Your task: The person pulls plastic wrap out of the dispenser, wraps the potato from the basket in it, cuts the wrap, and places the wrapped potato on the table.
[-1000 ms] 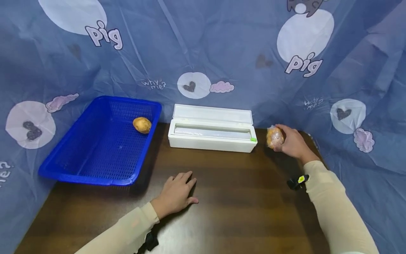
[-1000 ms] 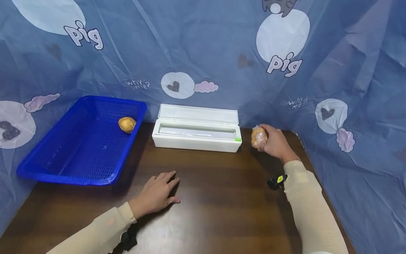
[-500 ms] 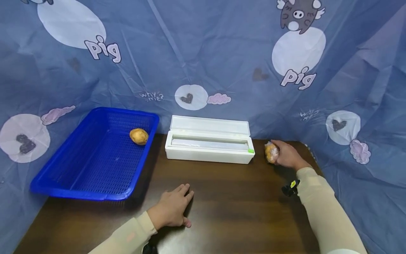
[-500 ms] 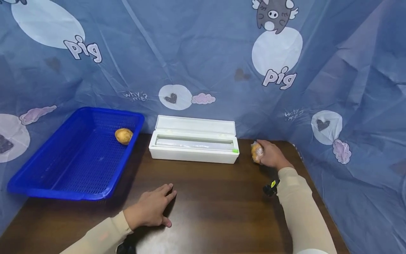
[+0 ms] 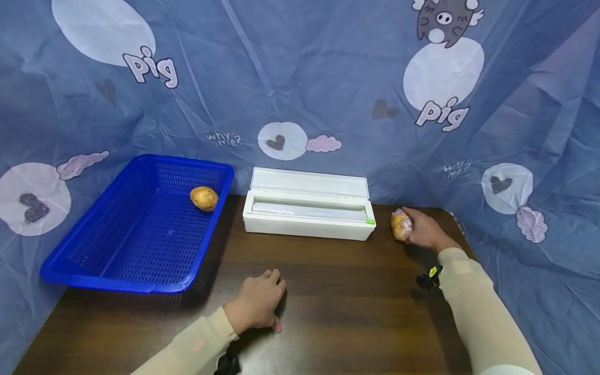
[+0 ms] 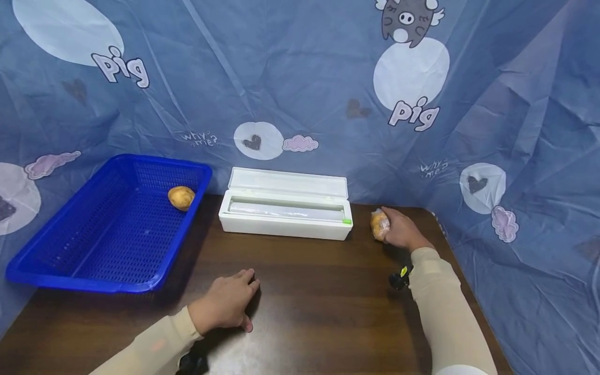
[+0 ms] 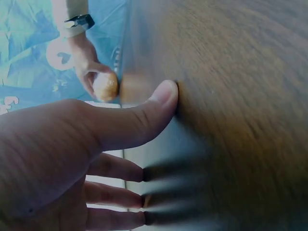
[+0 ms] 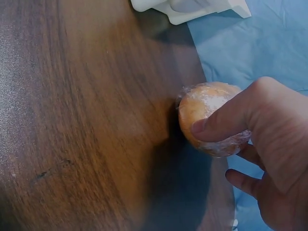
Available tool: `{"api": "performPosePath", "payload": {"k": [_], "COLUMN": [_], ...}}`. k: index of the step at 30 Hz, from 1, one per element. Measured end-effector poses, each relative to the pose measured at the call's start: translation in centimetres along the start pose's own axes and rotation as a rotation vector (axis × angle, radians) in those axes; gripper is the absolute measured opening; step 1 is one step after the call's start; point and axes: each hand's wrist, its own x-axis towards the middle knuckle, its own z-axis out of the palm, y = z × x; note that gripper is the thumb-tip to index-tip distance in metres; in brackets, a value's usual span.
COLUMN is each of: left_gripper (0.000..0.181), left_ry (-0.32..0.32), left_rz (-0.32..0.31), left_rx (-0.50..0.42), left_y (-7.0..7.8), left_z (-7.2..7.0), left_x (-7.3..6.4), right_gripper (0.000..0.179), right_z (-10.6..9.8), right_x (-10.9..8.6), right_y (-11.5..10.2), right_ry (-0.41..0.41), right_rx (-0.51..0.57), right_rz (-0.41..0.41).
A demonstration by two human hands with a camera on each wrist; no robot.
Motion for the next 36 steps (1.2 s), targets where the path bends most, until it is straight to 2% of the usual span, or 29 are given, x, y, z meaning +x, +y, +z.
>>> {"api": "performPosePath", "payload": {"k": [4, 8, 13, 17, 21, 25, 31, 36], "left_gripper": [0.097, 0.093, 0.089, 0.090, 0.094, 0.093, 0.095, 0.101], "left_ry": [0.011, 0.038, 0.070, 0.064, 0.035, 0.021, 0.022, -0.003], "left_rz": [-0.015, -0.015, -0.005, -0.010, -0.024, -0.026, -0.020, -0.035], "left_rx": [-0.035, -0.052, -0.045, -0.040, -0.036, -0.037, -0.024, -0.027], "left_y": [0.0, -0.1, -0.1, -0.1, 0.0, 0.1, 0.1, 0.1], "left_z": [0.1, 0.2, 0.1, 0.1, 0.0, 0.1, 0.2, 0.2], "left_x": [-0.1, -0.1, 0.2, 0.2, 0.2, 0.2, 0.1, -0.1], "right_gripper": [0.095, 0.097, 0.099, 0.084, 0.053, 0.031, 0.023, 0.019], "right_z": [0.3, 0.3, -0.3, -0.9, -0.9, -0.2, 0.5, 0.6], "right_x": [0.2, 0.4, 0.3, 0.1, 0.0, 0.1, 1.1, 1.7], "right_y": [0.3, 0.3, -0.1, -1.3, -3.3, -5.9, -9.7, -10.7], "right_ry": [0.024, 0.011, -0.009, 0.082, 0.202, 0.241, 0.209, 0.186], "right_rx": [-0.011, -0.013, -0.040, -0.085, -0.063, -0.013, -0.054, -0.150], "right_rz": [-0.017, -0.009, 0.079, 0.100, -0.021, -0.121, -0.220, -0.236]}}
